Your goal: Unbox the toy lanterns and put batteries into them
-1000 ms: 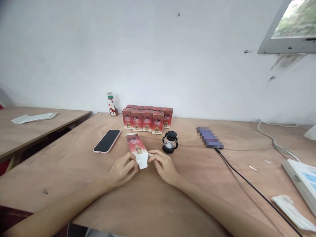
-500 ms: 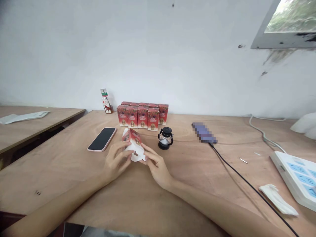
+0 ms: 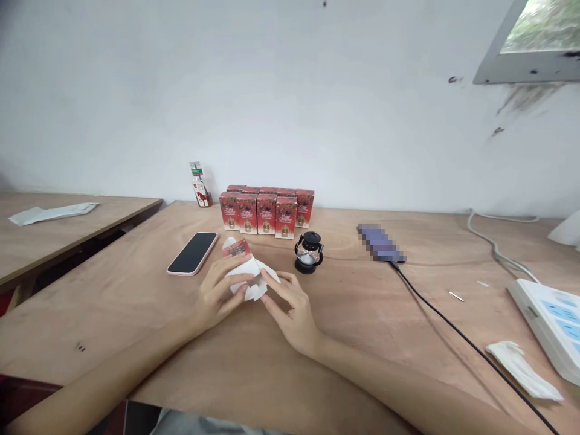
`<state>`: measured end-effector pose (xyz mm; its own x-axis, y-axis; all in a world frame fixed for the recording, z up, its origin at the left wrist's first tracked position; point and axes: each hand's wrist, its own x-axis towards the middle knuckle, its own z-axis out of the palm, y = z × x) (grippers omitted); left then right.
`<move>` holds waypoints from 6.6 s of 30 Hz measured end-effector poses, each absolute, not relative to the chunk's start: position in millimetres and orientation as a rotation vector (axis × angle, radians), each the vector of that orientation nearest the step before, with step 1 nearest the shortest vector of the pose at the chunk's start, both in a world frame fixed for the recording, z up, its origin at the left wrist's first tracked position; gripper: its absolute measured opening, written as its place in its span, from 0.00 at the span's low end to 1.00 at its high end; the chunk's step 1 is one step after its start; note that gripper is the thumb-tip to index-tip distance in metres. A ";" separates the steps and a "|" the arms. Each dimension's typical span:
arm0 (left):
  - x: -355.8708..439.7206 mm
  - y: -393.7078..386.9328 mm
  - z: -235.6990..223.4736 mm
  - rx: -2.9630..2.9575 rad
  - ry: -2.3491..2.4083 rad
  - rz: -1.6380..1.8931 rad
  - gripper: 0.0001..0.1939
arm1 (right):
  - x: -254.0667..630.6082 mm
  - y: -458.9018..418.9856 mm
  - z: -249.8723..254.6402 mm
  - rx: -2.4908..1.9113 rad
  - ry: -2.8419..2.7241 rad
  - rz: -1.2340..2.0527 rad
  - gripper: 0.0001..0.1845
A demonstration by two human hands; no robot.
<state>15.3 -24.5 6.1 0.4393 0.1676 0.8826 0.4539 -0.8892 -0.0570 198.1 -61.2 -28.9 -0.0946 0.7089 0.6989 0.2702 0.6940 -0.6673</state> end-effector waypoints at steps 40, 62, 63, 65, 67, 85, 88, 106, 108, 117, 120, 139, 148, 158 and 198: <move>13.9 -23.8 -1.4 -2.480 -0.521 -1.081 0.09 | 191.3 -55.4 -22.5 -0.722 -1.451 1.241 0.15; 11.3 -18.8 1.6 -2.628 -0.485 -0.826 0.20 | 190.8 -51.6 -32.4 -0.852 -1.385 1.143 0.16; 10.4 -17.3 1.6 -2.638 -0.480 -0.793 0.20 | 190.8 -51.3 -33.0 -0.860 -1.377 1.147 0.17; 9.0 -14.9 1.3 -2.648 -0.464 -0.790 0.21 | 190.8 -51.2 -33.6 -0.867 -1.365 1.146 0.17; 8.0 -13.2 0.9 -2.648 -0.449 -0.832 0.21 | 190.7 -51.9 -33.1 -0.870 -1.364 1.131 0.17; 4.1 -13.3 7.7 -2.553 -0.386 -0.993 0.13 | 192.3 -58.7 -27.1 -0.823 -1.479 1.064 0.12; 5.3 -14.0 7.9 -2.537 -0.363 -1.015 0.12 | 192.6 -58.9 -27.7 -0.836 -1.496 1.037 0.12; 4.4 -20.0 -5.8 -2.489 -0.010 -1.217 0.13 | 198.6 -59.3 -28.2 -0.637 -1.633 1.162 0.32; 5.2 -18.4 -7.0 -2.498 -0.038 -1.163 0.14 | 198.1 -57.6 -31.4 -0.621 -1.596 1.160 0.31; -9.2 7.7 0.1 -2.556 -0.742 -1.181 0.31 | 203.1 -52.9 -30.9 -0.806 -1.835 0.299 0.23; -12.4 5.4 2.9 -2.754 -0.793 -1.411 0.35 | 202.2 -55.0 -28.8 -0.775 -1.986 -0.097 0.22; -2.2 -15.8 15.2 -2.885 -0.871 -1.552 0.36 | 201.9 -60.7 -15.0 -0.728 -2.000 -1.020 0.19; -0.2 -5.1 -5.7 -2.710 -0.871 -1.660 0.48 | 212.6 -48.9 1.1 -0.773 -1.836 -1.193 0.20; 6.8 -8.5 -22.4 -3.147 -1.294 -1.650 0.50 | 257.2 -8.0 16.3 -1.383 -1.874 -0.581 0.28; 15.0 -19.7 -16.7 -2.824 -1.512 -1.527 0.54 | 196.4 -38.2 97.5 -1.041 -2.046 0.023 0.27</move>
<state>15.0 -19.7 -16.7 0.2966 0.8207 0.4884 0.4800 -0.5702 0.6667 196.4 -38.2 97.5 -0.3208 0.6798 0.6596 0.6647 0.6577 -0.3545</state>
